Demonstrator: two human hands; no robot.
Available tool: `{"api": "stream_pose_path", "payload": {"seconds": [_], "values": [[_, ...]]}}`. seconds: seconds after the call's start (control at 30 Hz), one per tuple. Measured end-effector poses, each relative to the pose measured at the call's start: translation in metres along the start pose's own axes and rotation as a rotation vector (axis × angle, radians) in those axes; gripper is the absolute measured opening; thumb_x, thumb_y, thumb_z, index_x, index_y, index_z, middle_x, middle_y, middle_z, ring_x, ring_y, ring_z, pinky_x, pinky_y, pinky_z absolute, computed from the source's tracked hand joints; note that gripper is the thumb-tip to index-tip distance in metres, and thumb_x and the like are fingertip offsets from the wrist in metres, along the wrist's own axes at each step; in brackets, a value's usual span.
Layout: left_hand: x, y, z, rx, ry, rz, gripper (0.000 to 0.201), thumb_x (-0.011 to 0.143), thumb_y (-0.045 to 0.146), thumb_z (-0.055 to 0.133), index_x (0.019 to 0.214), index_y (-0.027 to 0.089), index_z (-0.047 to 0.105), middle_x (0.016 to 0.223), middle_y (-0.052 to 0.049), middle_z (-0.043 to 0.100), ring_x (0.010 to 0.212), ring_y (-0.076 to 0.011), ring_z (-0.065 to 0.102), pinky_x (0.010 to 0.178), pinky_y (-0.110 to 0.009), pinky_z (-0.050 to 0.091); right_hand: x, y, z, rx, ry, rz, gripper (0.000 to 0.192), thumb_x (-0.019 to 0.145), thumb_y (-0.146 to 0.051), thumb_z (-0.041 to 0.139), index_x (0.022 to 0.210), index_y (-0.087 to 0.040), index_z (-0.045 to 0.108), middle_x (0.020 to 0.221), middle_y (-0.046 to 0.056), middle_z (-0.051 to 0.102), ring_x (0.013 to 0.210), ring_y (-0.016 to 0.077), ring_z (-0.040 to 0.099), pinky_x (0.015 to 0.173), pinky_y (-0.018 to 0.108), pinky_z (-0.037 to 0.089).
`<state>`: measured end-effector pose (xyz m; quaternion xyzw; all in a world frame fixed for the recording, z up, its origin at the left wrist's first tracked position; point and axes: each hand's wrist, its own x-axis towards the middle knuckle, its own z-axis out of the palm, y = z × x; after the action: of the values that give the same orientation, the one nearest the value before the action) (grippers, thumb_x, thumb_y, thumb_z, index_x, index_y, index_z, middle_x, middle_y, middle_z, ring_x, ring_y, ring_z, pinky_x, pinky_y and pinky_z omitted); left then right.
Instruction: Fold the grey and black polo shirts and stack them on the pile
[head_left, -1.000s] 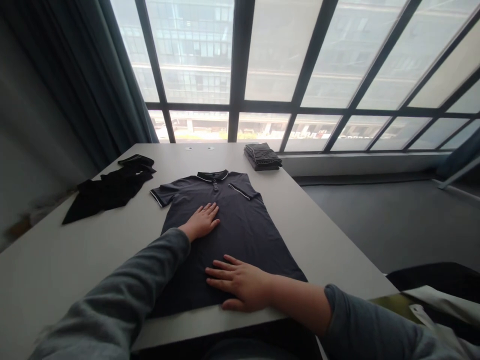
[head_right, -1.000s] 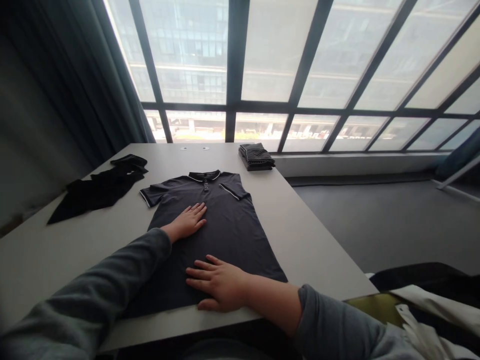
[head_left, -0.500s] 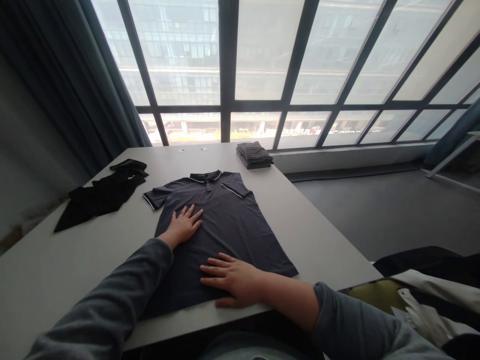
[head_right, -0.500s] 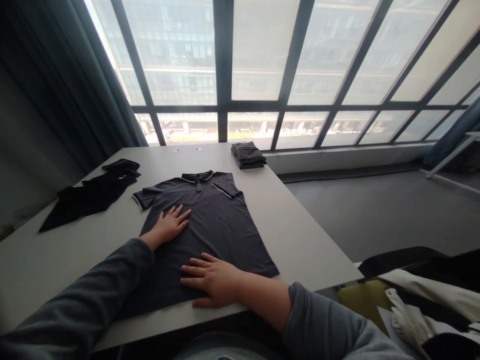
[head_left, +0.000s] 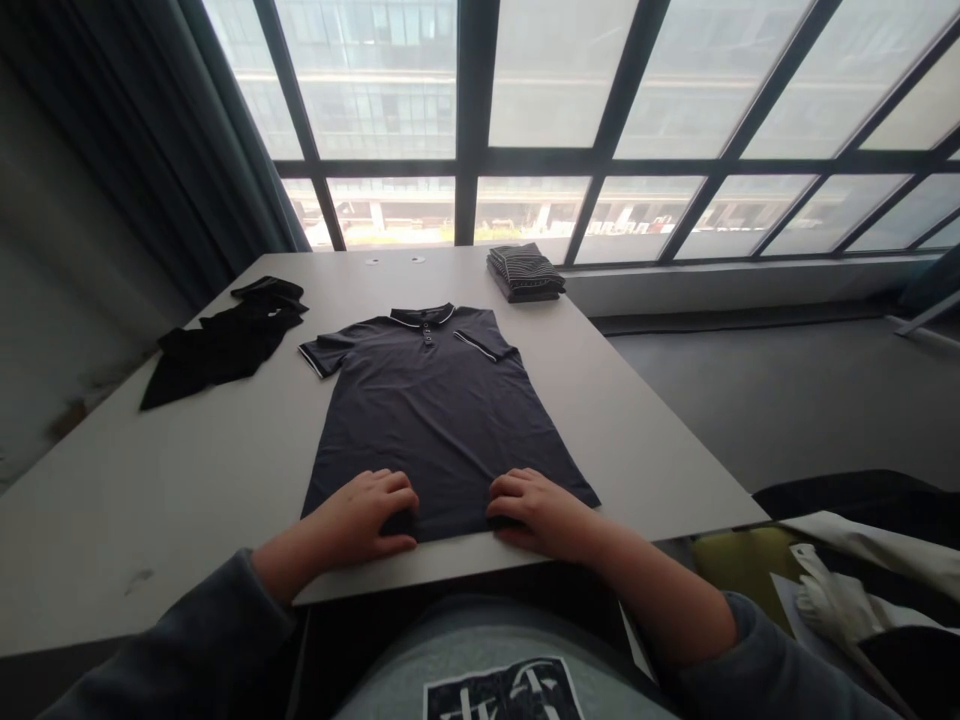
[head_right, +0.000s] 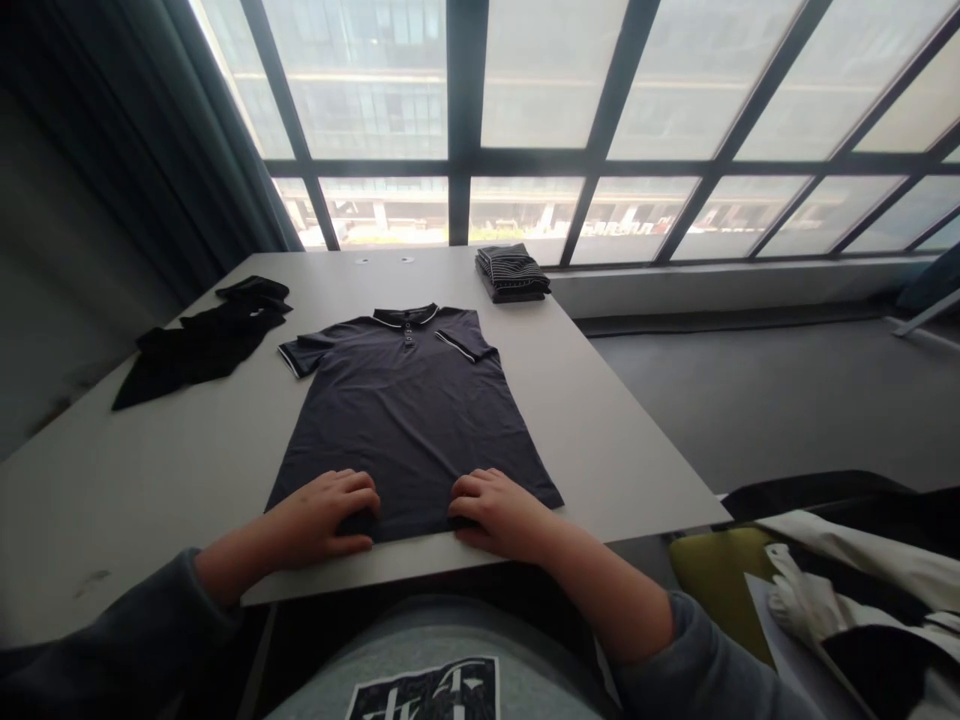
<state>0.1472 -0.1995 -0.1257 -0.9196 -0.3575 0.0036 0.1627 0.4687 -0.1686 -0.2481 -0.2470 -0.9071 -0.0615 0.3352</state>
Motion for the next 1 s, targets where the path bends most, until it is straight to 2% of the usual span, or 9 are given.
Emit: {"api": "stream_pose_path", "payload": {"seconds": [0.13,0.17,0.33,0.47,0.6,0.77,0.83,0.93,1.0], "values": [[-0.019,0.005,0.019,0.069,0.077,-0.045,0.007,0.099,0.025,0.067,0.104,0.024,0.071,0.111,-0.005,0.068,0.098,-0.0218,0.065,0.09,-0.034,0.049,-0.004,0.007,-0.004,-0.037,0.012,0.009,0.009,0.1,-0.021,0.069,0.104,-0.02,0.077,0.106,0.008,0.073,0.098,0.0226,0.067,0.095,0.037,0.05],[-0.02,0.004,0.02,0.071,0.098,-0.049,0.009,0.101,0.023,0.063,0.102,0.023,0.071,0.108,-0.005,0.068,0.096,-0.0211,0.065,0.089,-0.033,0.049,-0.003,0.007,-0.003,-0.052,0.021,0.012,0.01,0.101,-0.02,0.067,0.102,-0.019,0.077,0.104,0.008,0.073,0.096,0.0224,0.067,0.093,0.036,0.05],[-0.012,0.002,0.007,-0.004,0.138,-0.095,0.019,0.105,0.025,0.057,0.104,0.023,0.076,0.106,-0.004,0.073,0.092,-0.0178,0.069,0.084,-0.028,0.05,0.001,0.007,-0.004,-0.043,0.067,0.044,0.014,0.103,-0.019,0.063,0.102,-0.02,0.078,0.098,0.007,0.074,0.088,0.0197,0.069,0.081,0.03,0.049],[-0.009,0.001,-0.004,-0.037,0.077,-0.146,0.023,0.105,0.029,0.058,0.101,0.023,0.08,0.103,-0.003,0.076,0.089,-0.0173,0.071,0.08,-0.027,0.05,0.0,0.009,-0.008,-0.033,0.074,0.054,0.017,0.103,-0.018,0.063,0.098,-0.022,0.08,0.094,0.005,0.075,0.084,0.0181,0.069,0.076,0.028,0.047],[-0.012,0.0,-0.005,-0.115,0.03,-0.172,0.022,0.104,0.029,0.06,0.1,0.024,0.08,0.104,-0.001,0.077,0.091,-0.0166,0.071,0.083,-0.026,0.051,-0.001,0.009,-0.009,-0.019,0.077,0.071,0.015,0.1,-0.016,0.066,0.095,-0.02,0.079,0.093,0.005,0.075,0.084,0.0181,0.069,0.076,0.028,0.047],[-0.012,0.018,0.01,-0.085,0.09,-0.153,0.017,0.103,0.031,0.061,0.103,0.024,0.076,0.106,-0.003,0.074,0.093,-0.0181,0.07,0.084,-0.028,0.051,0.002,0.001,-0.002,-0.037,0.075,0.027,0.003,0.095,-0.022,0.076,0.096,-0.019,0.076,0.092,0.005,0.073,0.084,0.0198,0.067,0.078,0.03,0.047],[-0.008,0.03,0.019,-0.027,0.11,-0.094,0.012,0.099,0.032,0.068,0.105,0.024,0.075,0.107,-0.003,0.072,0.096,-0.02,0.068,0.085,-0.03,0.051,0.005,-0.003,0.004,-0.069,0.079,-0.014,0.011,0.093,-0.027,0.08,0.101,-0.02,0.076,0.095,0.006,0.073,0.088,0.0212,0.067,0.082,0.032,0.047],[0.0,0.042,0.03,0.084,0.122,-0.035,0.008,0.099,0.028,0.068,0.1,0.023,0.074,0.102,-0.004,0.07,0.093,-0.0208,0.066,0.086,-0.032,0.05,0.009,-0.006,0.012,-0.127,0.09,-0.037,0.003,0.097,-0.022,0.074,0.095,-0.021,0.076,0.093,0.005,0.071,0.085,0.0202,0.066,0.082,0.032,0.046],[0.005,0.043,0.034,0.124,0.128,-0.026,0.012,0.101,0.025,0.063,0.095,0.022,0.072,0.099,-0.004,0.069,0.09,-0.0204,0.066,0.086,-0.033,0.05,0.01,-0.007,0.013,-0.129,0.094,-0.048,0.01,0.099,-0.019,0.069,0.092,-0.021,0.076,0.09,0.004,0.07,0.083,0.0189,0.065,0.08,0.031,0.046]]}}
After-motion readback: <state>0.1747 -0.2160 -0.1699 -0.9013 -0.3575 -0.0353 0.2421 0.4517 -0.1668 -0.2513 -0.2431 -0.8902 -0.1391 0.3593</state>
